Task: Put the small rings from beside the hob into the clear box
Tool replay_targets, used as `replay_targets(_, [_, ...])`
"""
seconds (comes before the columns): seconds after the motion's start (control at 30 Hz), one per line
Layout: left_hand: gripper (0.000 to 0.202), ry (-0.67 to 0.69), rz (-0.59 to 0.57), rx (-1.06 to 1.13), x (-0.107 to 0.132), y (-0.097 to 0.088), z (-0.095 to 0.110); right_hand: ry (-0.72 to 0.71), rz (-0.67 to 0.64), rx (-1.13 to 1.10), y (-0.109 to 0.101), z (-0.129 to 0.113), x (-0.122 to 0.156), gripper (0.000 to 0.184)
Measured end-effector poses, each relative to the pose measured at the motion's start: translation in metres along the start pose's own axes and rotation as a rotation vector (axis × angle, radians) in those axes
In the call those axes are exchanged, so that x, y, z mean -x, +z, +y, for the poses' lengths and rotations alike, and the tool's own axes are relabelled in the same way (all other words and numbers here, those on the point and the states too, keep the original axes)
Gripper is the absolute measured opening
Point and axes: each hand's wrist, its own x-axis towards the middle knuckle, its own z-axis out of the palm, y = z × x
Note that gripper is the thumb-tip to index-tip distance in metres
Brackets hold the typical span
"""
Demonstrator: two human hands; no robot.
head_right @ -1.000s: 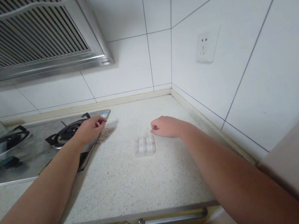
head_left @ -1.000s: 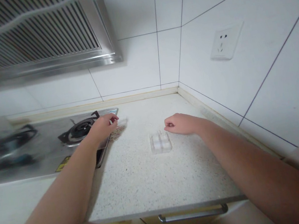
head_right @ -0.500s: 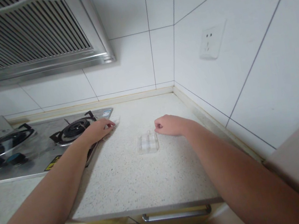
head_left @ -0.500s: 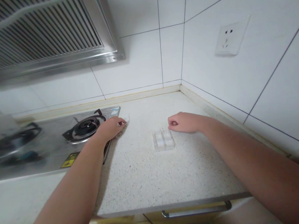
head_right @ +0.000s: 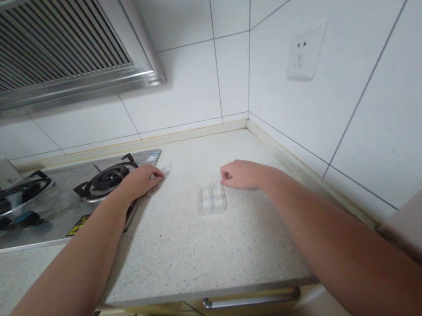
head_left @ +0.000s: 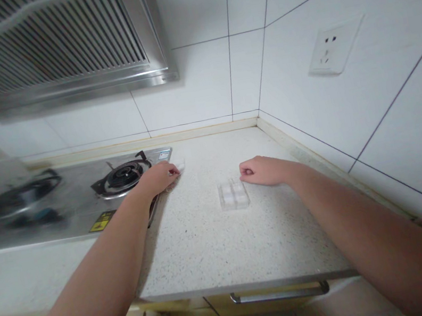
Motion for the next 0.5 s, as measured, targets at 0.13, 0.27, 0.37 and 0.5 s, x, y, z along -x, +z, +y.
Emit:
replay_targets(0.13, [0.029, -0.010, 0.012, 0.002, -0.0011, 0.0025, -0.0008, 0.002, 0.003, 0.005, 0.0006, 0.0004, -0.0005, 0.016])
replay_targets(0.27, [0.029, -0.013, 0.015, 0.018, -0.0021, 0.0046, -0.0007, 0.001, 0.005, -0.001, 0.0011, 0.0010, -0.0007, 0.016])
replay_targets(0.37, [0.028, -0.016, 0.008, 0.034, -0.0031, 0.0052, 0.0002, 0.005, 0.001, 0.001, 0.0010, 0.0016, -0.0007, 0.016])
replay_targets(0.5, [0.027, -0.021, 0.005, 0.053, -0.0030, 0.0038, 0.0024, 0.007, -0.009, 0.000, 0.0007, 0.0021, -0.0007, 0.016])
